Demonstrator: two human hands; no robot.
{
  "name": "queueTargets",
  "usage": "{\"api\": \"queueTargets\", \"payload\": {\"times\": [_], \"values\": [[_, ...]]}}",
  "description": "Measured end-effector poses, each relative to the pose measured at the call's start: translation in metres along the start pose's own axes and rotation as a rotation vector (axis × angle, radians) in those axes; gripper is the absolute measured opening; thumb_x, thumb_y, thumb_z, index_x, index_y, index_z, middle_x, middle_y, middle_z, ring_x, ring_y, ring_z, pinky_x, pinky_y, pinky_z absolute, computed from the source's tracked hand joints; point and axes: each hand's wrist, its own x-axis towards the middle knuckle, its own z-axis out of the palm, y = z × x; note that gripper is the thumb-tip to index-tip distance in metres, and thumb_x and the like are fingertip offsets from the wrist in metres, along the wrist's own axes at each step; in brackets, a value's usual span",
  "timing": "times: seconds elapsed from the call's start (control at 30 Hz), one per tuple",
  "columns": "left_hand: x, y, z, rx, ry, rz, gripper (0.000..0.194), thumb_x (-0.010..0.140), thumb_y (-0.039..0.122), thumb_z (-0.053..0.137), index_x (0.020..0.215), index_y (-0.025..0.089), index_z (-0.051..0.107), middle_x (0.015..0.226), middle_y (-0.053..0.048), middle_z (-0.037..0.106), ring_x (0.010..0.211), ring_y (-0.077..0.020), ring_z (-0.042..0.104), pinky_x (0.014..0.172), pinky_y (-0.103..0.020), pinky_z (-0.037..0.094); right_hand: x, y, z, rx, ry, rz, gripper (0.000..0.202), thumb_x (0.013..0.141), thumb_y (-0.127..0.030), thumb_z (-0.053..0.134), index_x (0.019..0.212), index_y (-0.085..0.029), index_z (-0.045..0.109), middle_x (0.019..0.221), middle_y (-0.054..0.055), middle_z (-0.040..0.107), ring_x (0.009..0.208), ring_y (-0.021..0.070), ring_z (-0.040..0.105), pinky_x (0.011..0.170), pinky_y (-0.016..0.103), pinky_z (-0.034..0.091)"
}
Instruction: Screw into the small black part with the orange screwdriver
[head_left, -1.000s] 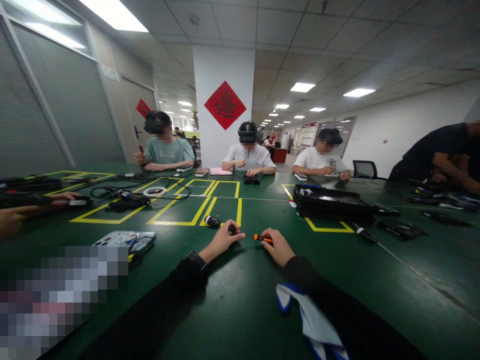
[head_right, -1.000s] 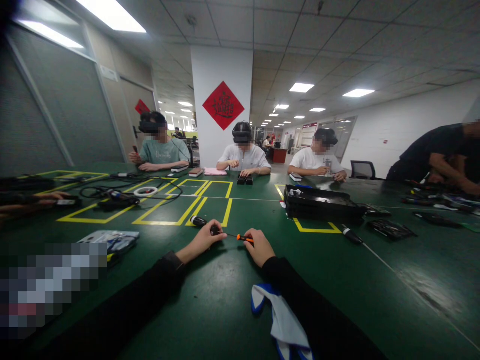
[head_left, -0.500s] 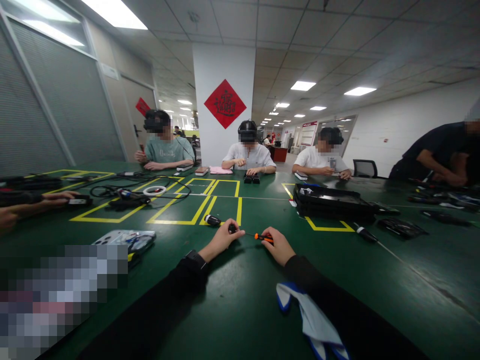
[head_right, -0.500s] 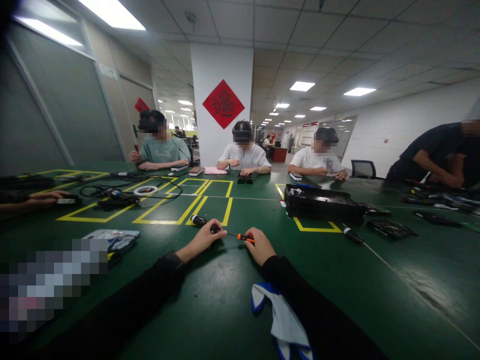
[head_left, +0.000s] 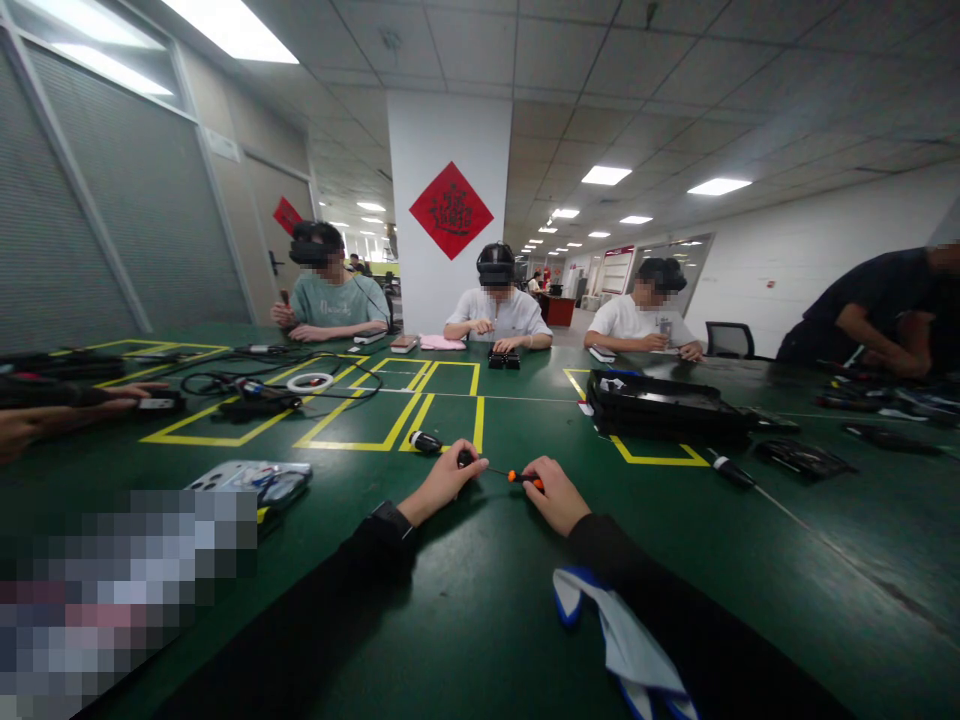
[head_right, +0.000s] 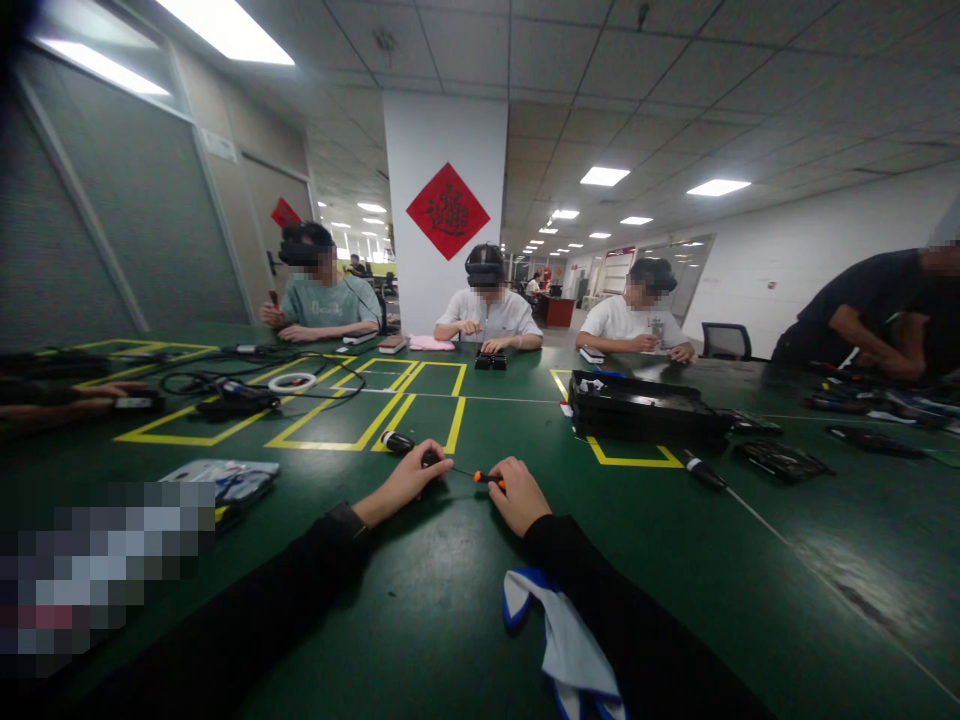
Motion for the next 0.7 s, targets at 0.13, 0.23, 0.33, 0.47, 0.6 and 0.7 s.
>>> {"api": "queueTargets", "payload": {"times": [0.13,0.23,0.33,0.47,0.6,0.7], "values": [[-0.0016,0.0039,0.0001,-0.021,-0.008,-0.02,0.023,0.07,0.037,0.055,0.078,0.018,0.046,0.057,0.006,0.05,0.05,-0.0076,0.046,0.05,-0.019,0.037,-0.0006,0.0001,-0.0003,-0.007,-0.009,0.043,0.016,0.07,-0.02,0.056,0.084,-0.018,0.05,0.083,0.003,0.051,0.079,0.0157,0.045,0.071,0.028,0.036],[-0.0031,0.0067,-0.0003,-0.004,-0.003,-0.038,0.023,0.07,0.038,0.054,0.079,0.018,0.046,0.058,0.006,0.05,0.047,-0.007,0.044,0.046,-0.018,0.035,-0.0011,-0.0002,-0.0001,-0.025,-0.022,0.097,0.016,0.072,-0.026,0.056,0.085,-0.018,0.05,0.082,0.003,0.051,0.077,0.0157,0.046,0.069,0.027,0.035],[-0.0034,0.0071,-0.0008,0.004,-0.01,-0.044,0.024,0.07,0.039,0.054,0.079,0.018,0.046,0.059,0.006,0.05,0.047,-0.0071,0.044,0.044,-0.018,0.034,-0.0005,0.001,0.0011,-0.027,-0.019,0.105,0.011,0.079,-0.025,0.046,0.084,-0.018,0.052,0.083,0.003,0.052,0.08,0.0154,0.046,0.072,0.028,0.035],[-0.0029,0.0054,-0.0008,0.012,-0.003,-0.041,0.024,0.07,0.039,0.054,0.079,0.018,0.046,0.059,0.006,0.05,0.048,-0.007,0.044,0.044,-0.018,0.034,0.001,0.0038,0.0025,-0.02,-0.024,0.082,0.013,0.08,-0.02,0.042,0.081,-0.018,0.054,0.083,0.003,0.052,0.081,0.0151,0.046,0.074,0.028,0.035],[-0.0033,0.0061,-0.0008,0.015,-0.003,-0.034,0.024,0.071,0.039,0.053,0.081,0.018,0.046,0.058,0.006,0.049,0.046,-0.007,0.043,0.044,-0.018,0.034,0.0004,0.0034,0.0007,-0.001,-0.013,0.066,0.012,0.073,-0.018,0.05,0.085,-0.018,0.052,0.084,0.003,0.052,0.08,0.0155,0.046,0.073,0.028,0.036],[-0.0037,0.0083,-0.001,0.018,-0.002,-0.04,0.023,0.07,0.037,0.054,0.08,0.018,0.046,0.058,0.006,0.05,0.047,-0.0074,0.044,0.045,-0.019,0.034,-0.0006,0.0022,-0.0002,0.009,-0.009,0.063,0.016,0.072,-0.02,0.053,0.087,-0.018,0.052,0.085,0.003,0.052,0.08,0.0162,0.046,0.073,0.029,0.037]]}}
